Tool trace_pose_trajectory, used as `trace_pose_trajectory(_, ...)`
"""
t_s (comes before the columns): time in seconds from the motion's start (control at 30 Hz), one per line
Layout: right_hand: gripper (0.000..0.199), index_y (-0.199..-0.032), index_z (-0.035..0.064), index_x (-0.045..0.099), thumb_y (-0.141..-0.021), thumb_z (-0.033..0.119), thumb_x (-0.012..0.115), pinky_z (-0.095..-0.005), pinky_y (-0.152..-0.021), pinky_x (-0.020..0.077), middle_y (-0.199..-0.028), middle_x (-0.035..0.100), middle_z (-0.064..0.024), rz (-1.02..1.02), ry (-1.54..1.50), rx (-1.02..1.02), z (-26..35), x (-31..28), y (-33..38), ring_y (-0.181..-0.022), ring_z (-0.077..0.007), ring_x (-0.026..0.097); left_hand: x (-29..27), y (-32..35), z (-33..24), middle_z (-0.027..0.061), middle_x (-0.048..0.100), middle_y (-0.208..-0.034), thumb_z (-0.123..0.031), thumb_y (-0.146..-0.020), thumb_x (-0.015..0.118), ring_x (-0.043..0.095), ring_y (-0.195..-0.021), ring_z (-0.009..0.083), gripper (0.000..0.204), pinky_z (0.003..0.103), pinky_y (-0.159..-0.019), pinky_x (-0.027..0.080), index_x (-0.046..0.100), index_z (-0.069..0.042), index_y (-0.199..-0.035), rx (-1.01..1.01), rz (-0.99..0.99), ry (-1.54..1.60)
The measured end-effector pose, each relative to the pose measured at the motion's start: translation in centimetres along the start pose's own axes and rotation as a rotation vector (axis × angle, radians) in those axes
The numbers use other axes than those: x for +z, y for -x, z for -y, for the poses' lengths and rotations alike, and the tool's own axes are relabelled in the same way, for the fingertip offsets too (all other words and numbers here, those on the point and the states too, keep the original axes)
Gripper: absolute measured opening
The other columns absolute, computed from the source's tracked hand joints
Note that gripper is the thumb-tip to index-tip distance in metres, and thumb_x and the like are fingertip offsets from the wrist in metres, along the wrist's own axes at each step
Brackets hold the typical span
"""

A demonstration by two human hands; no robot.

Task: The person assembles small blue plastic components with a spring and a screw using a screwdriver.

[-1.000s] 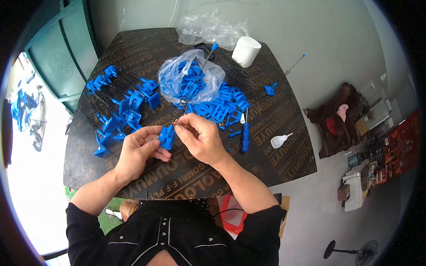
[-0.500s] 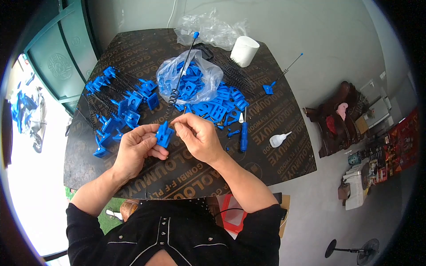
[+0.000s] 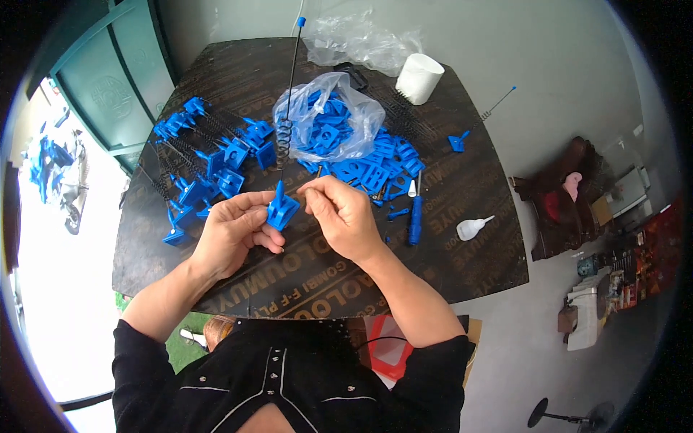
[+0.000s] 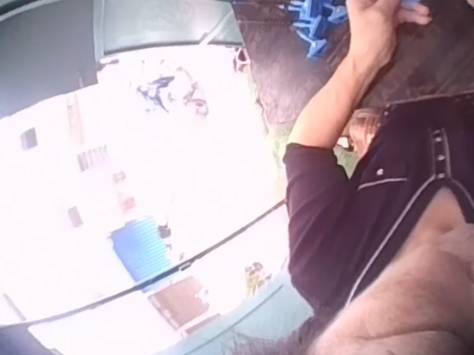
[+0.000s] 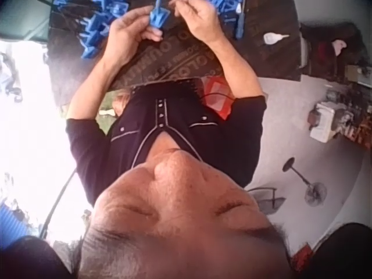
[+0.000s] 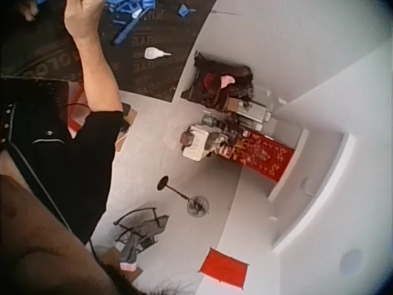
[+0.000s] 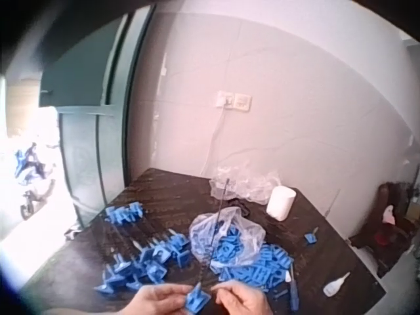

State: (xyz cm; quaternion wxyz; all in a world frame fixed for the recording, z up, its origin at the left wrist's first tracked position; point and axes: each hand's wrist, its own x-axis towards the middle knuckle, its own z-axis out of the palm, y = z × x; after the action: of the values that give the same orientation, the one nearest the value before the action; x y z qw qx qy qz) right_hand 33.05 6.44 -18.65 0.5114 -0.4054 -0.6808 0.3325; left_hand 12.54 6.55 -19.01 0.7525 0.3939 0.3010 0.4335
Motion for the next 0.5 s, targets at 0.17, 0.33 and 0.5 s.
trace_pose_trajectory(0.17,0.016,-0.097,-0.0006,0.062,-0.096,0.012,0.052,-0.0177,-0.058,0.0376,-0.075,0.058,0.0009,0.037,-0.003,0.013,-0.01,-0.25,0.08,-0.064,-0.0017,0.046,-0.30,-0.21,-0.17,0.0174,0.064,-0.090,-0.006,-0.094,0.050,0.067,-0.069,0.0229,0.030,0.032,-0.059,0.058,0.049,0.010,-0.120,-0.048,0.043,0.063)
trace_pose_trajectory(0.33,0.012,-0.093,-0.0011,0.062,-0.092,0.009,0.056,-0.0220,-0.054,0.0431,-0.068,0.059,-0.0034,0.002,0.010,-0.048,-0.58,-0.20,-0.07,-0.061,-0.0069,0.054,-0.77,-0.39,-0.19,0.0159,0.064,-0.089,-0.006,-0.096,0.047,0.066,-0.069,0.0221,0.029,0.033,-0.061,0.058,0.049,0.010,-0.120,-0.102,0.091,0.114)
trace_pose_trajectory(0.5,0.011,-0.092,-0.0009,0.063,-0.092,0.008,0.056,-0.0221,-0.053,0.0422,-0.068,0.059,-0.0030,-0.012,0.017,-0.056,-0.33,-0.11,-0.03,-0.060,-0.0067,0.053,-0.95,-0.45,-0.19,0.0159,0.065,-0.087,-0.008,-0.096,0.046,0.065,-0.067,0.0206,0.028,0.031,-0.058,0.056,0.051,0.009,-0.118,-0.123,0.138,0.177)
